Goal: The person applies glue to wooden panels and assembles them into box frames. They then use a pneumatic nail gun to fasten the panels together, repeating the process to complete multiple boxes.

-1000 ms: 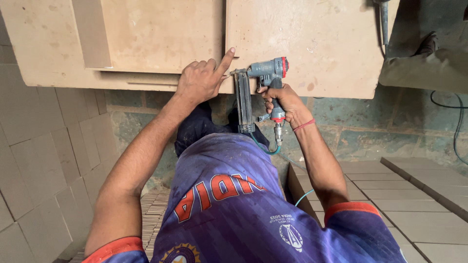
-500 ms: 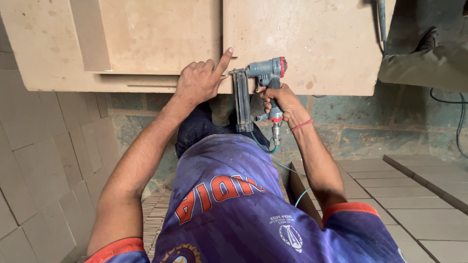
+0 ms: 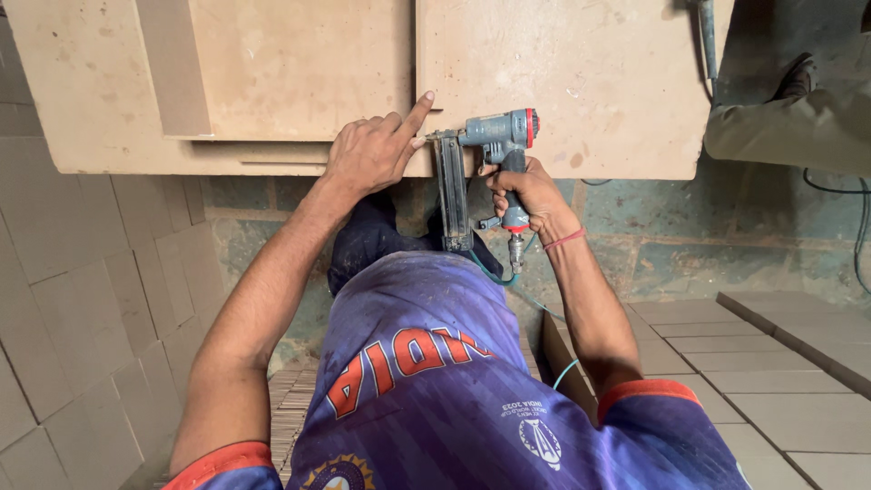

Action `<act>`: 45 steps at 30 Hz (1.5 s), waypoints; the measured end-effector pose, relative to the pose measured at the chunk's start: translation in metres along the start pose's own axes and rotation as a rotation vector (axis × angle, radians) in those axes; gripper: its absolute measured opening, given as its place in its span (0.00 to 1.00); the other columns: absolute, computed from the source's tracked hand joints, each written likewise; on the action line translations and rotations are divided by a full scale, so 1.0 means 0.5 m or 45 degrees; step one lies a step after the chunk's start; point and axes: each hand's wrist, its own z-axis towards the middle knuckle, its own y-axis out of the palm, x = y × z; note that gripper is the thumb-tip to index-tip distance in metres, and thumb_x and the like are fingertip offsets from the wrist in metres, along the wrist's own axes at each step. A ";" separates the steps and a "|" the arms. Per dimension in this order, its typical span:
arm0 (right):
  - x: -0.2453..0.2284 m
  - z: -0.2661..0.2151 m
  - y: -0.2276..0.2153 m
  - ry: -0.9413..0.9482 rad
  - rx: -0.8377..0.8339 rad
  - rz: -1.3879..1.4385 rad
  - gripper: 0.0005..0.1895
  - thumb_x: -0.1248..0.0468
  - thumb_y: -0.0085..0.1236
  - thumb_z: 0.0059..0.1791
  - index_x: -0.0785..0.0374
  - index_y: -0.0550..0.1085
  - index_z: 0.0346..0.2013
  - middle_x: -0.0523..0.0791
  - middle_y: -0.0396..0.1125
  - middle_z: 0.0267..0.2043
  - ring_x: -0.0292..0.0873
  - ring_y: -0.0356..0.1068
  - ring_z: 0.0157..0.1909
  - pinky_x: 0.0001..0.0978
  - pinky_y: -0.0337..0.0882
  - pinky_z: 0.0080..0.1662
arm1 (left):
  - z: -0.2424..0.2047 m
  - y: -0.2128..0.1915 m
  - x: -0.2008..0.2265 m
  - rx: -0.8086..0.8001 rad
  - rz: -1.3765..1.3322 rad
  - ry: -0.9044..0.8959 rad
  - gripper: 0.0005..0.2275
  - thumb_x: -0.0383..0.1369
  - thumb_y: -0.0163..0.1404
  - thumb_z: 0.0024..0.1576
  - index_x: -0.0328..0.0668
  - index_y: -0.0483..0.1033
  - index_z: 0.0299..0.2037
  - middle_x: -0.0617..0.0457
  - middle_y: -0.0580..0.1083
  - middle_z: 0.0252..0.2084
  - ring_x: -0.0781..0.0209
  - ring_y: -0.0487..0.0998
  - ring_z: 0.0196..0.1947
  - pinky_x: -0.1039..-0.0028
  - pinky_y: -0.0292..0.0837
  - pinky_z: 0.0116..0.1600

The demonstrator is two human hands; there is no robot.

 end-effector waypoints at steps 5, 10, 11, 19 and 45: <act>0.003 -0.006 0.001 -0.040 -0.042 0.006 0.13 0.78 0.50 0.41 0.75 0.74 0.39 0.49 0.68 0.28 0.38 0.65 0.19 0.33 0.70 0.22 | -0.003 -0.002 0.005 0.026 -0.030 -0.011 0.29 0.41 0.52 0.64 0.49 0.57 0.76 0.51 0.73 0.31 0.53 0.77 0.25 0.61 0.75 0.31; 0.006 -0.009 0.001 -0.025 -0.025 0.014 0.12 0.78 0.51 0.42 0.74 0.74 0.39 0.49 0.68 0.28 0.38 0.64 0.19 0.33 0.70 0.22 | -0.004 -0.003 0.008 -0.003 -0.034 -0.034 0.30 0.41 0.52 0.63 0.50 0.57 0.76 0.50 0.73 0.31 0.53 0.78 0.27 0.60 0.76 0.32; 0.006 -0.008 0.003 -0.025 -0.019 0.014 0.13 0.78 0.50 0.41 0.74 0.74 0.39 0.49 0.68 0.28 0.38 0.64 0.19 0.33 0.70 0.22 | -0.003 -0.004 0.008 0.008 -0.036 -0.030 0.30 0.41 0.52 0.63 0.50 0.57 0.75 0.50 0.73 0.31 0.52 0.78 0.27 0.60 0.76 0.32; -0.002 -0.043 0.013 -0.145 -0.044 0.011 0.13 0.78 0.50 0.41 0.75 0.74 0.40 0.49 0.67 0.26 0.39 0.65 0.19 0.32 0.69 0.22 | 0.007 -0.047 -0.006 -0.187 -0.044 -0.037 0.28 0.43 0.47 0.65 0.59 0.55 0.76 0.48 0.73 0.32 0.50 0.77 0.27 0.57 0.73 0.31; -0.085 -0.104 0.044 -0.224 -0.322 0.289 0.18 0.71 0.59 0.52 0.77 0.67 0.53 0.50 0.67 0.33 0.43 0.70 0.28 0.35 0.73 0.30 | -0.008 -0.046 -0.039 -0.182 0.010 -0.012 0.26 0.45 0.45 0.67 0.68 0.53 0.76 0.46 0.74 0.33 0.48 0.77 0.29 0.57 0.72 0.34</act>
